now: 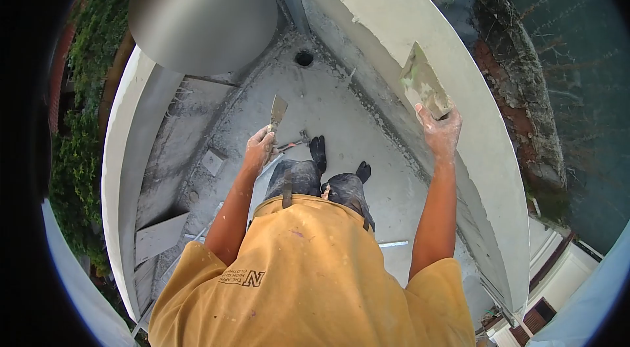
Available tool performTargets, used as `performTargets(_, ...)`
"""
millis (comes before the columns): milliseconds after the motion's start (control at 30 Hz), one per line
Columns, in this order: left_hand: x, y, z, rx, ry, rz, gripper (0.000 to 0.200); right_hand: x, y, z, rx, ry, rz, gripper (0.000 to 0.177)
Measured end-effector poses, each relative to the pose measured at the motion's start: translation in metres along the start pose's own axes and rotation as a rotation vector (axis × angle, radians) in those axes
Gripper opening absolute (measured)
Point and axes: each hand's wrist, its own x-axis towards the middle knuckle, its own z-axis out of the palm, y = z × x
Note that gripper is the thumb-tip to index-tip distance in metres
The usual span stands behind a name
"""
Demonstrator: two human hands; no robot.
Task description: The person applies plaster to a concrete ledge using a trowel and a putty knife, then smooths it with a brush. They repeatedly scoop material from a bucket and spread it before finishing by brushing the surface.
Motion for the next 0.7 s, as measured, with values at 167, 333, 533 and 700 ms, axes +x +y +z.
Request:
performTargets(167, -0.011, 0.002, 0.000, -0.015, 0.067, -0.051, 0.040, 0.028, -0.028, 0.025, 0.005, -0.028, -0.063, 0.044)
performTargets(333, -0.011, -0.011, -0.011, -0.086, 0.078, -0.066, 0.041, 0.065, -0.049, 0.063, 0.059, -0.094, -0.116, 0.041)
performTargets(533, -0.013, -0.020, -0.021, -0.123, 0.130, -0.088, 0.041, 0.113, -0.076, 0.118, 0.161, -0.153, -0.136, 0.046)
performTargets(700, -0.012, -0.026, -0.030, -0.155, 0.154, -0.114, 0.041, 0.146, -0.107, 0.169, 0.173, -0.161, -0.149, 0.048)
